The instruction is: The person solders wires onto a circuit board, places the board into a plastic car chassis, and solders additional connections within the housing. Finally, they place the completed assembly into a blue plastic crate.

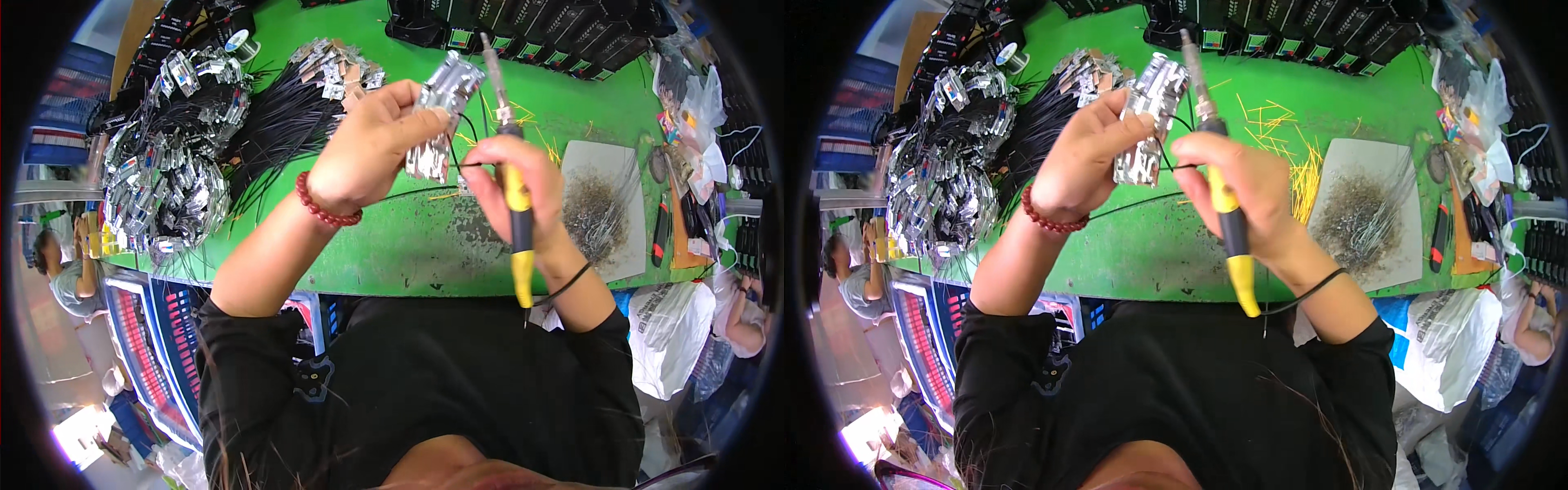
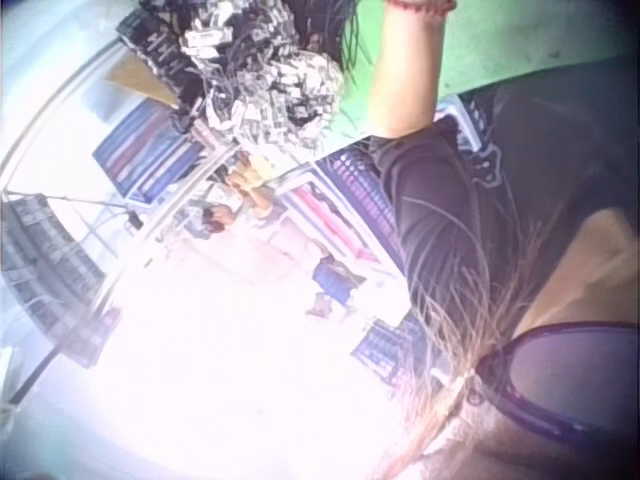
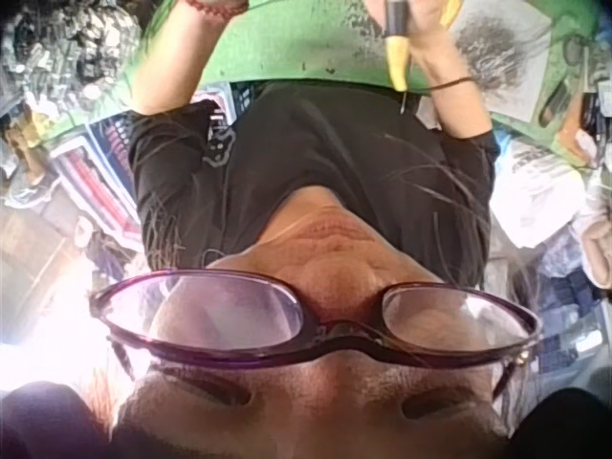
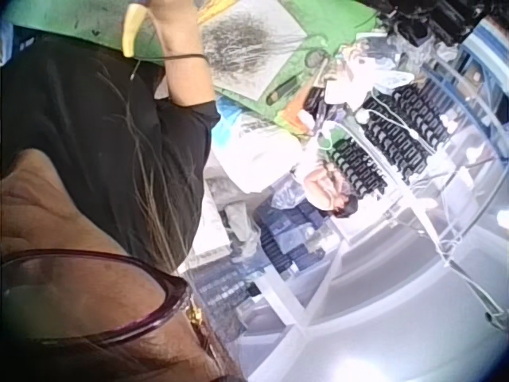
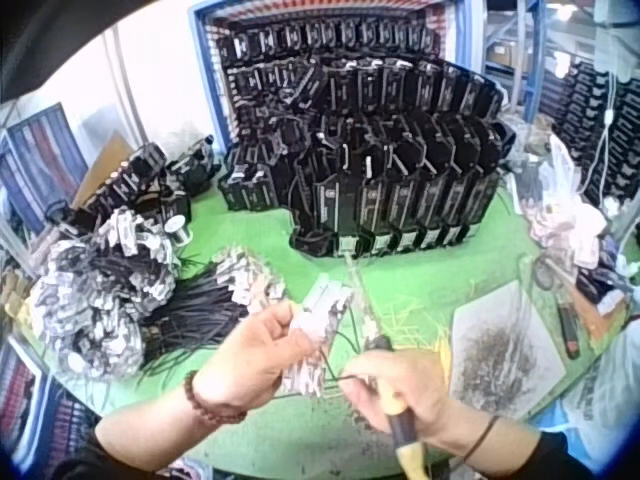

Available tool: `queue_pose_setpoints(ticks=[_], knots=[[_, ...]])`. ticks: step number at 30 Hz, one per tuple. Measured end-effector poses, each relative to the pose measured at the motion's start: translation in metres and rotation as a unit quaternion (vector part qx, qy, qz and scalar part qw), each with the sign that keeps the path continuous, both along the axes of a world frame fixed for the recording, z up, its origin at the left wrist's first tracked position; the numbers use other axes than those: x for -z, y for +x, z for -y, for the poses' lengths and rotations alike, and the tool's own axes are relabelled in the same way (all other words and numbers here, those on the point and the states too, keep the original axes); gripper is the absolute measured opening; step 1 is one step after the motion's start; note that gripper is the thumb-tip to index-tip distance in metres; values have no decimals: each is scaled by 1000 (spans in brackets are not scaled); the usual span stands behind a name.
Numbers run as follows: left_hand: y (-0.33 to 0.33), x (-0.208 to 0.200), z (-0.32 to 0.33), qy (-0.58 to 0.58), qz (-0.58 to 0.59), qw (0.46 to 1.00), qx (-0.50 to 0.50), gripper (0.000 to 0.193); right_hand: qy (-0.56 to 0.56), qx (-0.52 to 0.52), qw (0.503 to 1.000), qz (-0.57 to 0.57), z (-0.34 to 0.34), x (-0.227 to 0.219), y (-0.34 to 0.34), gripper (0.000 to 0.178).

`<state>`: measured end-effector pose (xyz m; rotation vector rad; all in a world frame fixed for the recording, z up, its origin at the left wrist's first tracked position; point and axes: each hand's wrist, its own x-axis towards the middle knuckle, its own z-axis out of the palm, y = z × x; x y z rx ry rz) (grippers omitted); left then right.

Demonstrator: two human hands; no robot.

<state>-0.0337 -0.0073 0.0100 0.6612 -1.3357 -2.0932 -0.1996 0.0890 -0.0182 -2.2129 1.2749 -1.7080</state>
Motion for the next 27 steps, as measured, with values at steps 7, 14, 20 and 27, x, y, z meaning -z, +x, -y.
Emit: queue_pose_setpoints(ticks=[7,14,20,27], knots=[[57,-18,54,-176,-40,962,-206,14,132,8,988,77,-6,9,-47,25],[132,104,10,-200,281,874,-342,20,250,43,965,-62,-9,56,-23,30],[131,108,-13,-556,592,520,-266,55,312,46,944,100,-23,99,-3,26],[2,65,-47,-541,352,764,25,32,360,-16,914,186,-35,85,-1,28]])
